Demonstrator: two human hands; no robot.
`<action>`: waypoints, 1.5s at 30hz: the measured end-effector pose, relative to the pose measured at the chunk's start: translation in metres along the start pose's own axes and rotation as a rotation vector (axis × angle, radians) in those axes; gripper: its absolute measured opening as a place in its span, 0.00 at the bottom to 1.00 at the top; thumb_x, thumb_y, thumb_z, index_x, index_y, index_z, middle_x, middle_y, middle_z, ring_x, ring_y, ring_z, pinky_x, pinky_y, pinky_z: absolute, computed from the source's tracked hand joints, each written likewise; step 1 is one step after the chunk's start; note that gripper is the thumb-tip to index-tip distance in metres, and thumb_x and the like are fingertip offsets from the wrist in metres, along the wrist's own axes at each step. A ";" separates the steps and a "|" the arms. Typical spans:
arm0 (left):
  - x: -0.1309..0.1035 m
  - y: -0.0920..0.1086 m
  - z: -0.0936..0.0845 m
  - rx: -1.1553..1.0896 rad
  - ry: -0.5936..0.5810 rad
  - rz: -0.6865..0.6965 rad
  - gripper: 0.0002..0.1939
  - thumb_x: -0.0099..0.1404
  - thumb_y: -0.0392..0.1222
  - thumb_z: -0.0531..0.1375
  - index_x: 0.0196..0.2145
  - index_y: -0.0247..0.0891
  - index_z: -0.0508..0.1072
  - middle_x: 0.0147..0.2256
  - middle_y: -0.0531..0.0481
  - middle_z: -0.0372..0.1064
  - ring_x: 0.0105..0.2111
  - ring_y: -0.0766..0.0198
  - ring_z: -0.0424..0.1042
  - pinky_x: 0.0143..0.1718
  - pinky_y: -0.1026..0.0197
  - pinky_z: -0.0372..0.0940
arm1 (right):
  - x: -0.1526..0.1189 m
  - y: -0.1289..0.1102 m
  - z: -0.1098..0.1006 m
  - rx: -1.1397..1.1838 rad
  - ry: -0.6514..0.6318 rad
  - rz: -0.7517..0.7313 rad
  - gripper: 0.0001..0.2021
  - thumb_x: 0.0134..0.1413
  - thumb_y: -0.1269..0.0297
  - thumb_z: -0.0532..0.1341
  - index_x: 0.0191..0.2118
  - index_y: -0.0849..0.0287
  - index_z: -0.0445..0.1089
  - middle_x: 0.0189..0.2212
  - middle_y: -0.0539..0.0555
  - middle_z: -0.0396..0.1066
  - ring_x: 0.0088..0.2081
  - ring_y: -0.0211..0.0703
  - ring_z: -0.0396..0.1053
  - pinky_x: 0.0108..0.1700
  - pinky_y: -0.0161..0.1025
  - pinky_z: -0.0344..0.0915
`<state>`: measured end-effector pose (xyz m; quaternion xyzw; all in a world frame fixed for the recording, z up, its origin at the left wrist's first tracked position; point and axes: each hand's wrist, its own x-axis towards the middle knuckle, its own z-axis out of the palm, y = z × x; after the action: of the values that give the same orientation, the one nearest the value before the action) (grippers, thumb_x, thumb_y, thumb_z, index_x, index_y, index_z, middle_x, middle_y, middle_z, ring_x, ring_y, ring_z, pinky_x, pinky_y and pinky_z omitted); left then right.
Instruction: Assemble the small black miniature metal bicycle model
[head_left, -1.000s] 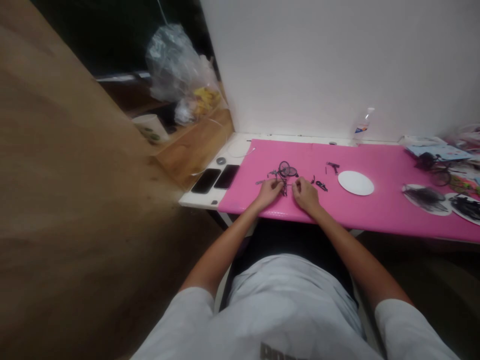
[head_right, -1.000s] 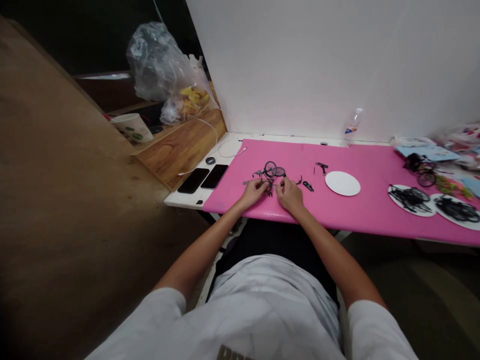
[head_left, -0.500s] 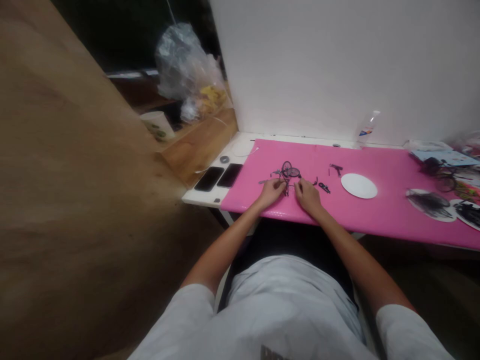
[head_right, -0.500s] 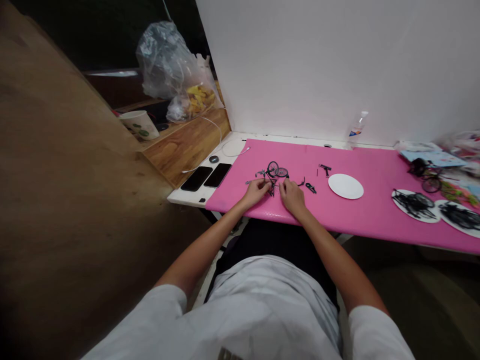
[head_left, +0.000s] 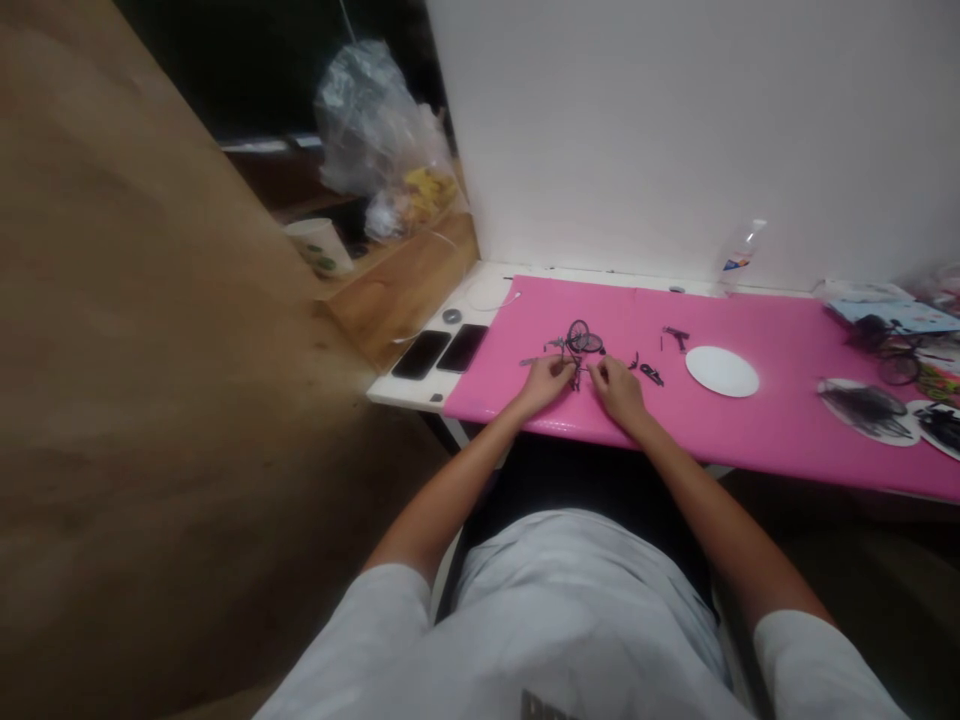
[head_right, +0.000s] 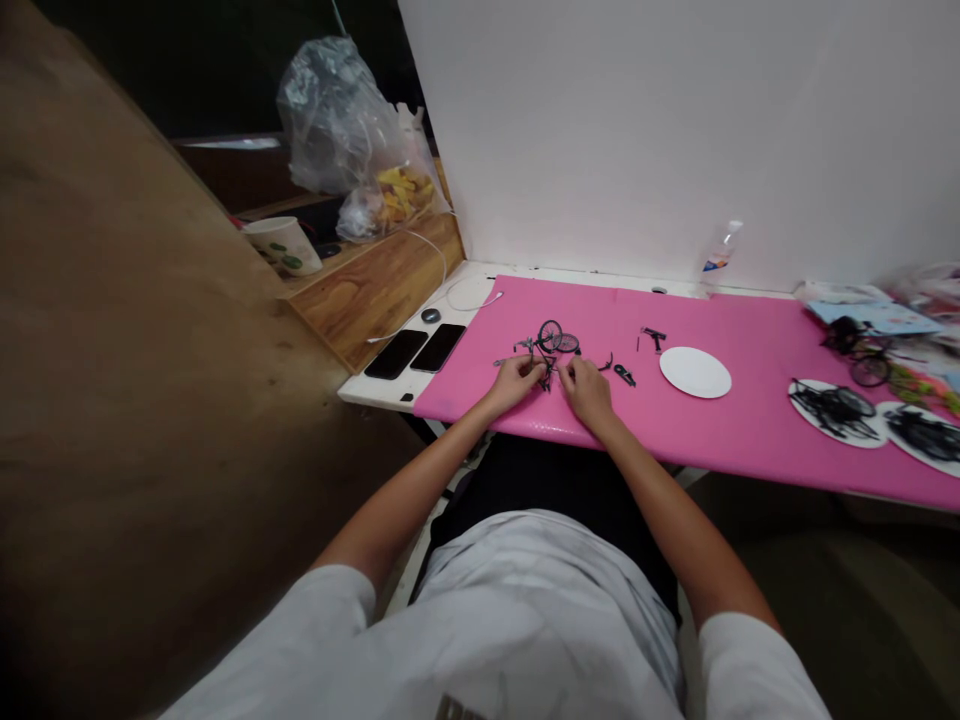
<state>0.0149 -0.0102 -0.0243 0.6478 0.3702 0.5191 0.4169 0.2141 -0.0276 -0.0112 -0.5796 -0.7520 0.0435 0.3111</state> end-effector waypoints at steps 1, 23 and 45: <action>0.000 -0.001 0.000 -0.005 -0.001 -0.005 0.14 0.70 0.43 0.63 0.47 0.31 0.82 0.39 0.42 0.82 0.36 0.59 0.79 0.43 0.56 0.73 | 0.000 0.000 0.000 0.019 0.001 -0.001 0.14 0.77 0.53 0.55 0.40 0.55 0.69 0.38 0.58 0.75 0.39 0.52 0.70 0.39 0.41 0.59; 0.001 -0.002 0.000 0.014 0.017 0.014 0.11 0.69 0.39 0.63 0.45 0.30 0.83 0.36 0.42 0.82 0.34 0.61 0.79 0.40 0.60 0.73 | -0.001 -0.002 -0.002 0.044 0.065 -0.003 0.17 0.77 0.52 0.56 0.38 0.56 0.72 0.36 0.59 0.78 0.38 0.51 0.73 0.39 0.41 0.60; -0.001 0.000 0.001 -0.029 0.012 -0.017 0.12 0.70 0.41 0.64 0.46 0.31 0.82 0.34 0.45 0.80 0.33 0.62 0.77 0.40 0.60 0.72 | -0.001 0.001 0.003 0.008 0.084 -0.023 0.17 0.78 0.53 0.54 0.38 0.55 0.71 0.37 0.59 0.75 0.39 0.52 0.71 0.39 0.42 0.59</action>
<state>0.0152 -0.0114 -0.0249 0.6353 0.3707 0.5248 0.4284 0.2134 -0.0271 -0.0145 -0.5711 -0.7445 0.0184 0.3452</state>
